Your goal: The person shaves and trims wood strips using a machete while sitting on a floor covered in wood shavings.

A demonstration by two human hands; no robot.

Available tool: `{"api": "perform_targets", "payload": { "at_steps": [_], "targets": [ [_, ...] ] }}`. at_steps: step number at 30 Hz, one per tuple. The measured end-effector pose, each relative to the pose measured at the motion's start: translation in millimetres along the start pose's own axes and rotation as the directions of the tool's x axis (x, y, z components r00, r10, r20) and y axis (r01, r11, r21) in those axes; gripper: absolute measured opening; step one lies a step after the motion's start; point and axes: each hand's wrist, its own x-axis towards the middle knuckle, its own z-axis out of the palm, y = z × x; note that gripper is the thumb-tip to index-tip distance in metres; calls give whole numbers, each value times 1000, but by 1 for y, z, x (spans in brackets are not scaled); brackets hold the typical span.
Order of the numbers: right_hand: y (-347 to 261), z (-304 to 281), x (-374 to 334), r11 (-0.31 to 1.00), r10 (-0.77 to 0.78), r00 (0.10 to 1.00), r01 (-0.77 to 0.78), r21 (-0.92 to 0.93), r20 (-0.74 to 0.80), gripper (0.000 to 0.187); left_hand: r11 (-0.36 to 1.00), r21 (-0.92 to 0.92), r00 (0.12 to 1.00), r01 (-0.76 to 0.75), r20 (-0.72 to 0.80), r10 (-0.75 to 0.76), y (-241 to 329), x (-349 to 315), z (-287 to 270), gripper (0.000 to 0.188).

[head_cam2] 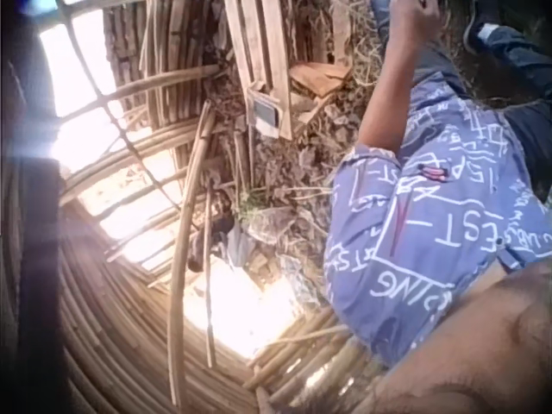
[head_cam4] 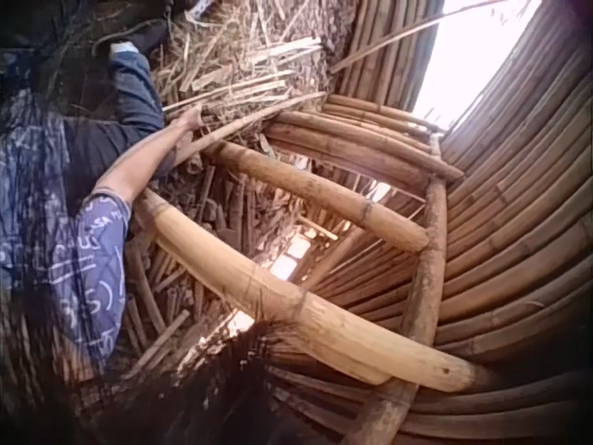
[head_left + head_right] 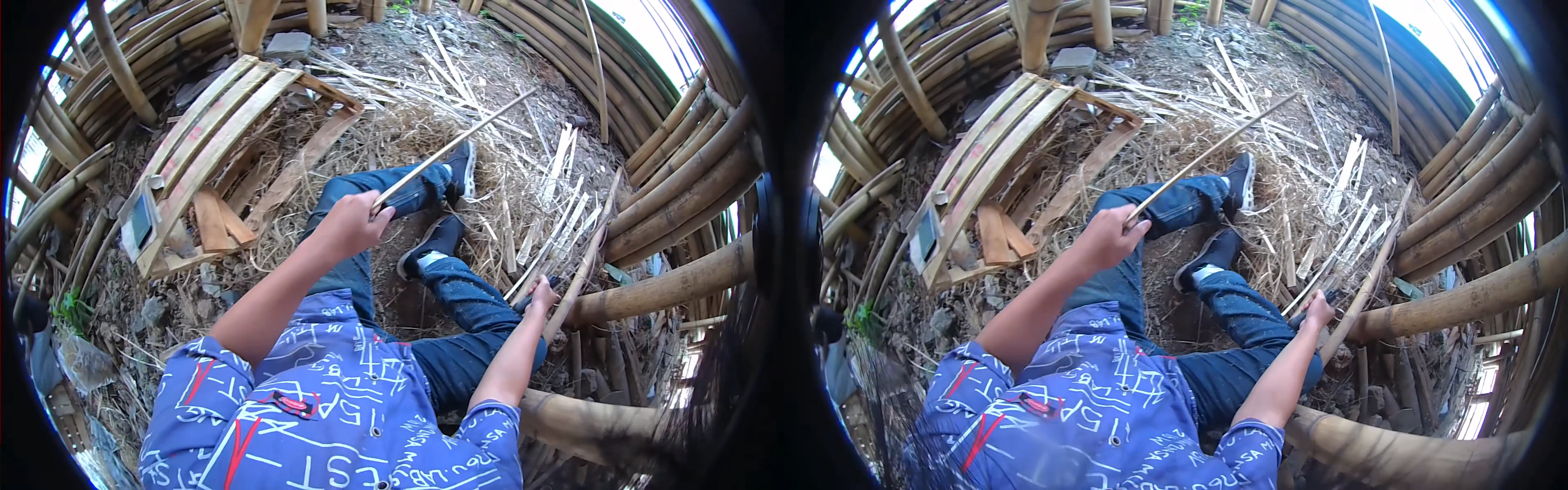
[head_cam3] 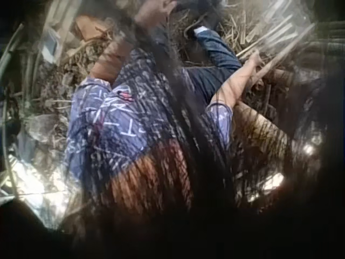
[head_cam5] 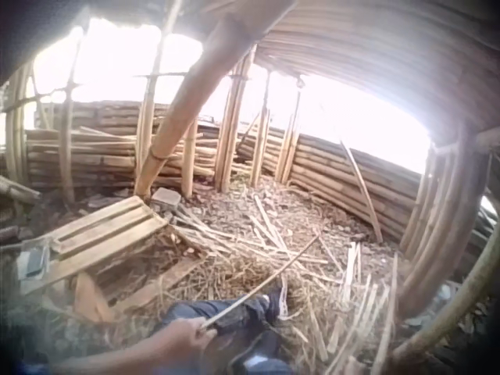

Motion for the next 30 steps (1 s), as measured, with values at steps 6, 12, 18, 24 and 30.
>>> {"api": "perform_targets", "payload": {
  "at_steps": [6, 12, 18, 24, 30],
  "targets": [
    [9, 2, -7, 977, -214, 977, 214, -18, 25, 18, 998, 48, 996, -42, -70, 46, 11, -3, -77, 56],
    [12, 7, -18, 944, -290, 956, 293, -153, 41, 22, 986, 157, 988, -59, -134, 81, 28, -12, -142, 69],
    [30, 12, 6, 867, -347, 931, 366, -338, 116, 28, 973, 231, 999, 2, -43, 8, 12, -19, -173, 74],
    [30, 14, -2, 768, -442, 848, 526, -364, 293, 20, 944, 286, 974, 167, 101, -203, 2, -61, -152, 63],
    [-16, 26, -59, 627, -521, 719, 688, -366, 460, 18, 899, 358, 912, 253, 223, -345, 4, -57, -131, 52]
  ]
}}
